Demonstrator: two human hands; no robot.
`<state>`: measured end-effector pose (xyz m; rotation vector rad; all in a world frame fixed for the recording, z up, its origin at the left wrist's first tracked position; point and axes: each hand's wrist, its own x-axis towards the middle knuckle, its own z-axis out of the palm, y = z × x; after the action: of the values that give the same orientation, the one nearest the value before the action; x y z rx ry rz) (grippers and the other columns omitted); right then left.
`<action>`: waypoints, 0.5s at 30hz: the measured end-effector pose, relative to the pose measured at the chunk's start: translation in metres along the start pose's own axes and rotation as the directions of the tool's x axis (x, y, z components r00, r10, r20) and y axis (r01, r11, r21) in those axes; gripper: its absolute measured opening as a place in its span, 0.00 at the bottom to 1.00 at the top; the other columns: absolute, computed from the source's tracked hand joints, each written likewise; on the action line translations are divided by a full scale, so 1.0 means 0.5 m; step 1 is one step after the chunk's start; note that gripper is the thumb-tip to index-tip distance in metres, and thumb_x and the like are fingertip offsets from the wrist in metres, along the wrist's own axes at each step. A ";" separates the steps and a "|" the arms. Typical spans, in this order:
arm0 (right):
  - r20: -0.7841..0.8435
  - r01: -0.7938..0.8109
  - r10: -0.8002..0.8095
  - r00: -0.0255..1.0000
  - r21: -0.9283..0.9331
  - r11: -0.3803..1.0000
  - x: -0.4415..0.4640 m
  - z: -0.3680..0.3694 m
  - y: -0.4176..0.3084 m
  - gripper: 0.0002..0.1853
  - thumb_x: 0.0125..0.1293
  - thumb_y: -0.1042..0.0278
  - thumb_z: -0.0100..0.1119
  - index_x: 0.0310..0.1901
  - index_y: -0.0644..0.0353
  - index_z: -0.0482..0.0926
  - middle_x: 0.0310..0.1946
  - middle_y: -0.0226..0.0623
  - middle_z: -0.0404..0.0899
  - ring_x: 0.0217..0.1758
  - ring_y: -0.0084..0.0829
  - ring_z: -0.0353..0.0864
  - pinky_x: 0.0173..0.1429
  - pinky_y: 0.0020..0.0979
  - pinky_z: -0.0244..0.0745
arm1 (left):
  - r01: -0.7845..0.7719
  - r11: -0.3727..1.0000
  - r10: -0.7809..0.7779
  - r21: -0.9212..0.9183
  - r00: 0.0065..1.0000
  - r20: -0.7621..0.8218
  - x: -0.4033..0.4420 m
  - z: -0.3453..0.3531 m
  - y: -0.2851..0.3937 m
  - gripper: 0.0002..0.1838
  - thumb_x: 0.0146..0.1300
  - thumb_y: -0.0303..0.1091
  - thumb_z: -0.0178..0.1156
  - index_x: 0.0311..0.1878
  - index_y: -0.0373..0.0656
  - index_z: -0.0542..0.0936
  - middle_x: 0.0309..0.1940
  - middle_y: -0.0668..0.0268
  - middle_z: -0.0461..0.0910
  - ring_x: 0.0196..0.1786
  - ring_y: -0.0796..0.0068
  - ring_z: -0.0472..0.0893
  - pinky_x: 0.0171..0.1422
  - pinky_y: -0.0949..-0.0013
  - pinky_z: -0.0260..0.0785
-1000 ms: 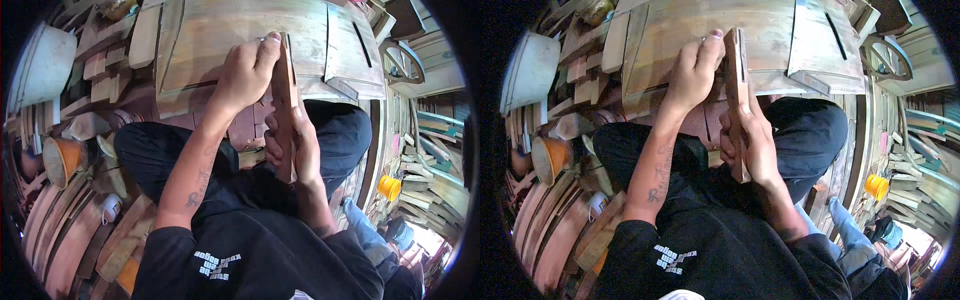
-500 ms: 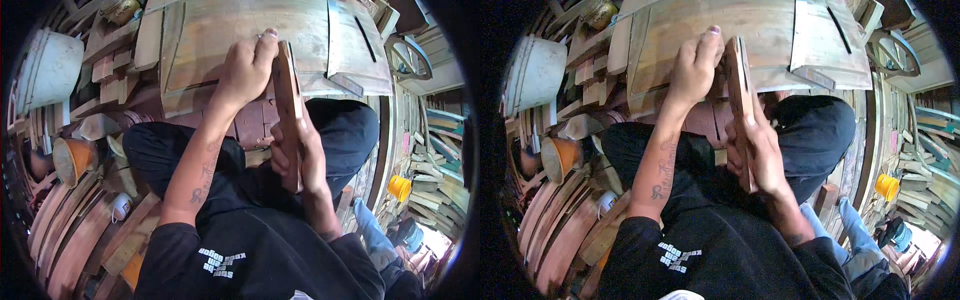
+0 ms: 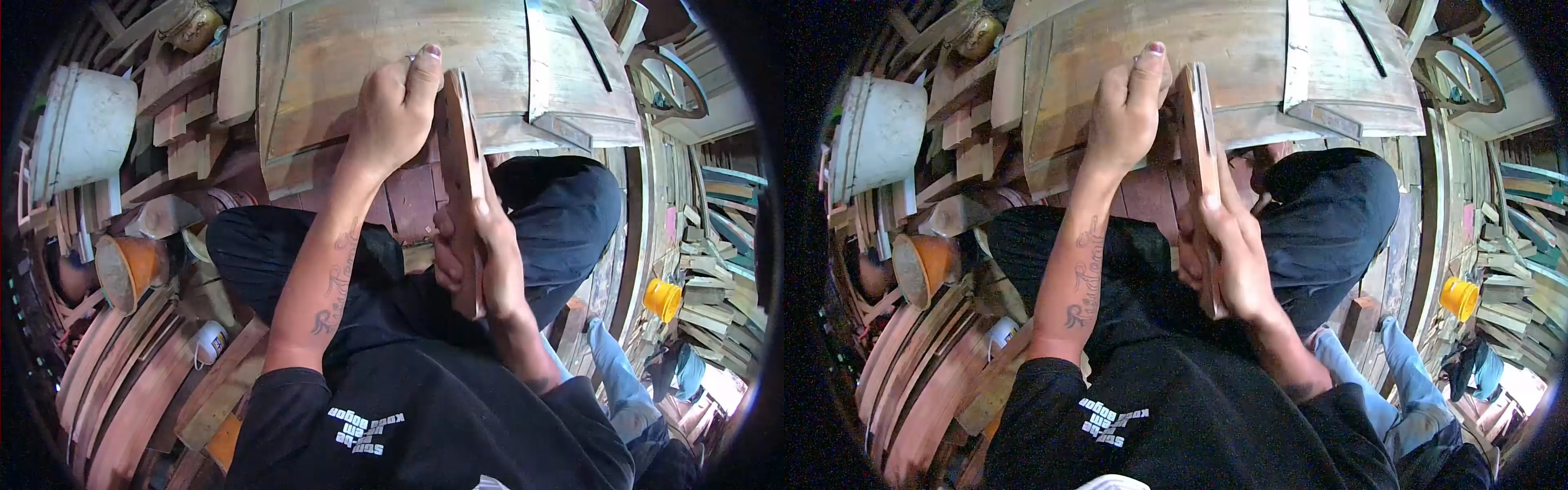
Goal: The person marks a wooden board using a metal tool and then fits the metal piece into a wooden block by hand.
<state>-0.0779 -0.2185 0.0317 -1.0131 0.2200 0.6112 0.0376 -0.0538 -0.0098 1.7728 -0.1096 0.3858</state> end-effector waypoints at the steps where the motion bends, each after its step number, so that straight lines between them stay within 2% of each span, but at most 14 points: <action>1: 0.002 0.006 -0.006 1.000 -0.001 1.000 0.006 0.003 -0.005 0.35 0.84 0.52 0.46 0.87 0.49 0.51 0.35 0.30 0.71 0.21 0.19 0.64 0.22 0.23 0.64 | -0.007 1.000 0.007 0.000 1.000 0.000 0.005 -0.003 0.002 0.30 0.87 0.50 0.45 0.24 0.46 0.60 0.21 0.78 0.57 0.26 0.83 0.55 0.31 0.68 0.48; 3: 0.016 0.000 0.000 1.000 0.000 1.000 0.016 0.001 -0.008 0.36 0.84 0.52 0.46 0.87 0.48 0.49 0.35 0.30 0.69 0.21 0.20 0.64 0.23 0.24 0.64 | 0.040 0.998 -0.039 -0.041 0.999 0.021 -0.005 -0.003 0.006 0.30 0.87 0.50 0.45 0.23 0.46 0.61 0.21 0.78 0.56 0.26 0.83 0.56 0.31 0.68 0.48; 5: 0.032 0.028 -0.026 0.999 -0.058 0.998 0.042 -0.019 0.004 0.37 0.83 0.51 0.46 0.87 0.46 0.48 0.35 0.30 0.68 0.20 0.20 0.64 0.22 0.24 0.64 | 0.006 0.997 -0.006 -0.071 1.000 -0.001 -0.007 0.005 -0.008 0.31 0.87 0.50 0.45 0.23 0.46 0.61 0.20 0.77 0.56 0.25 0.83 0.56 0.31 0.68 0.49; 7: 0.039 0.023 -0.021 0.999 -0.055 0.998 0.037 -0.009 0.005 0.36 0.80 0.42 0.49 0.83 0.46 0.54 0.38 0.34 0.68 0.19 0.21 0.65 0.19 0.25 0.63 | 0.003 1.000 -0.003 0.001 1.000 0.003 -0.005 -0.002 -0.008 0.31 0.85 0.50 0.47 0.25 0.38 0.70 0.19 0.63 0.66 0.24 0.68 0.67 0.33 0.59 0.60; 8: -0.019 -0.012 0.011 1.000 -0.040 0.999 0.016 0.002 0.004 0.35 0.80 0.43 0.50 0.82 0.46 0.55 0.38 0.33 0.69 0.19 0.20 0.65 0.19 0.24 0.63 | -0.003 0.999 0.003 0.038 1.000 0.001 0.001 -0.007 -0.008 0.31 0.85 0.50 0.48 0.27 0.35 0.74 0.18 0.55 0.71 0.23 0.61 0.73 0.34 0.54 0.66; 13: 0.042 -0.001 0.002 0.999 -0.035 0.999 0.048 -0.014 0.000 0.33 0.81 0.44 0.48 0.82 0.44 0.56 0.38 0.33 0.69 0.19 0.20 0.65 0.19 0.24 0.64 | 0.008 1.000 -0.008 -0.023 1.000 0.015 -0.006 -0.006 -0.005 0.31 0.84 0.50 0.49 0.27 0.35 0.75 0.18 0.54 0.72 0.23 0.59 0.74 0.34 0.54 0.67; 15: -0.023 -0.018 0.017 1.000 -0.036 0.999 0.033 0.004 -0.001 0.33 0.81 0.44 0.47 0.81 0.44 0.56 0.38 0.33 0.69 0.19 0.20 0.64 0.20 0.24 0.64 | 0.060 0.996 -0.061 0.061 0.998 0.013 -0.004 -0.011 0.003 0.31 0.84 0.50 0.49 0.27 0.35 0.76 0.18 0.55 0.72 0.24 0.60 0.75 0.35 0.54 0.67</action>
<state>-0.0643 -0.2105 0.0257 -1.0542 0.2390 0.6217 0.0341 -0.0491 -0.0082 1.8341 -0.0545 0.3353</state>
